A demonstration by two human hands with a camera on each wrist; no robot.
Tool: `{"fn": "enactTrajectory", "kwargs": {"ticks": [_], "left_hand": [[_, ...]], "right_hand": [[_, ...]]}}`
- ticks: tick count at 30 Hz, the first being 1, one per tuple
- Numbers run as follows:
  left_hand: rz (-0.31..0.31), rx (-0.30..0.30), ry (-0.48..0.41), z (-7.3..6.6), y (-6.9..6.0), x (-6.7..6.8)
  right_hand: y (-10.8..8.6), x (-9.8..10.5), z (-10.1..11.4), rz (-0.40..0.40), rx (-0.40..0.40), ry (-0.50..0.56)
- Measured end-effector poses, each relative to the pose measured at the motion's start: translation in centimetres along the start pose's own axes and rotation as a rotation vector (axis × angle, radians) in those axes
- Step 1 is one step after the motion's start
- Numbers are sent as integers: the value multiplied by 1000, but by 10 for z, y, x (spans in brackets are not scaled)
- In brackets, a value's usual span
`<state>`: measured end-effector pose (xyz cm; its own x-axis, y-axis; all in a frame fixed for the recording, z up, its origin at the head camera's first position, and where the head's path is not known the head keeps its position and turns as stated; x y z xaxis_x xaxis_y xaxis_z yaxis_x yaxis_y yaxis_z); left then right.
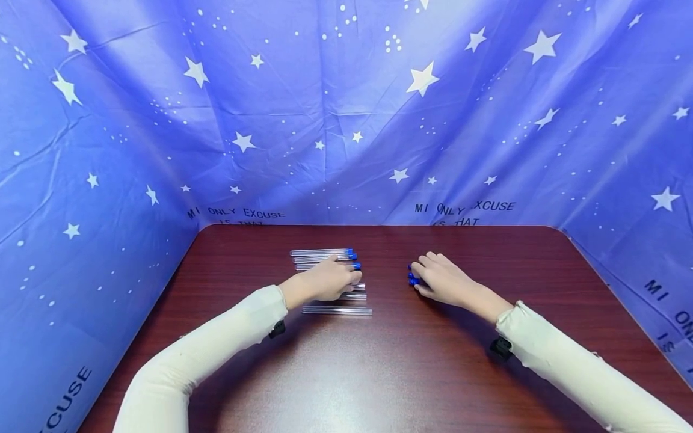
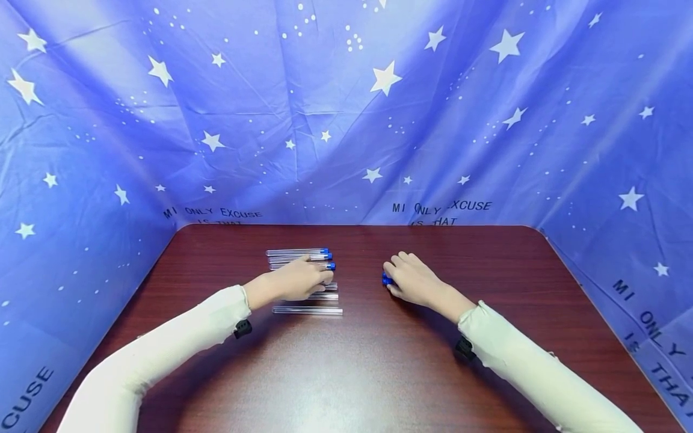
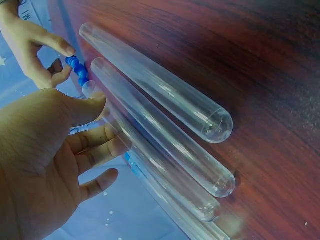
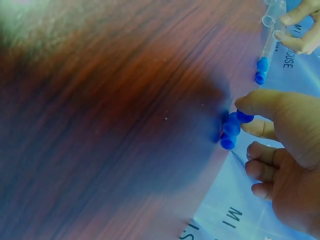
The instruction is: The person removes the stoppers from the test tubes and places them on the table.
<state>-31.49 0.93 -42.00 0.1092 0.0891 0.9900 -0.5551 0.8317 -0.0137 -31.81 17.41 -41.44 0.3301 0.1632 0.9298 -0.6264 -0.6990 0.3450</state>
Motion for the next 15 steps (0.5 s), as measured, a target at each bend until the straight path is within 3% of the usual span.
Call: {"fn": "enactTrajectory", "kwargs": {"ticks": [15], "left_hand": [[47, 11, -29, -2, -2, -7]], "right_hand": [[-1, -3, 6, -16, 21, -35]]}}
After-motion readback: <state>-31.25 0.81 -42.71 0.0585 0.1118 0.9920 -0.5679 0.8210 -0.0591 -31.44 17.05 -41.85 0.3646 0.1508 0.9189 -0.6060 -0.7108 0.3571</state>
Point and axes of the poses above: each hand's wrist, its own y-axis towards the middle knuckle, its own x-axis out of the back of the hand, z = x × y, the point moved 9 cm from there along y, towards the middle knuckle, and after that the axes turned 4 degrees about -z, right-handed, at the moved point
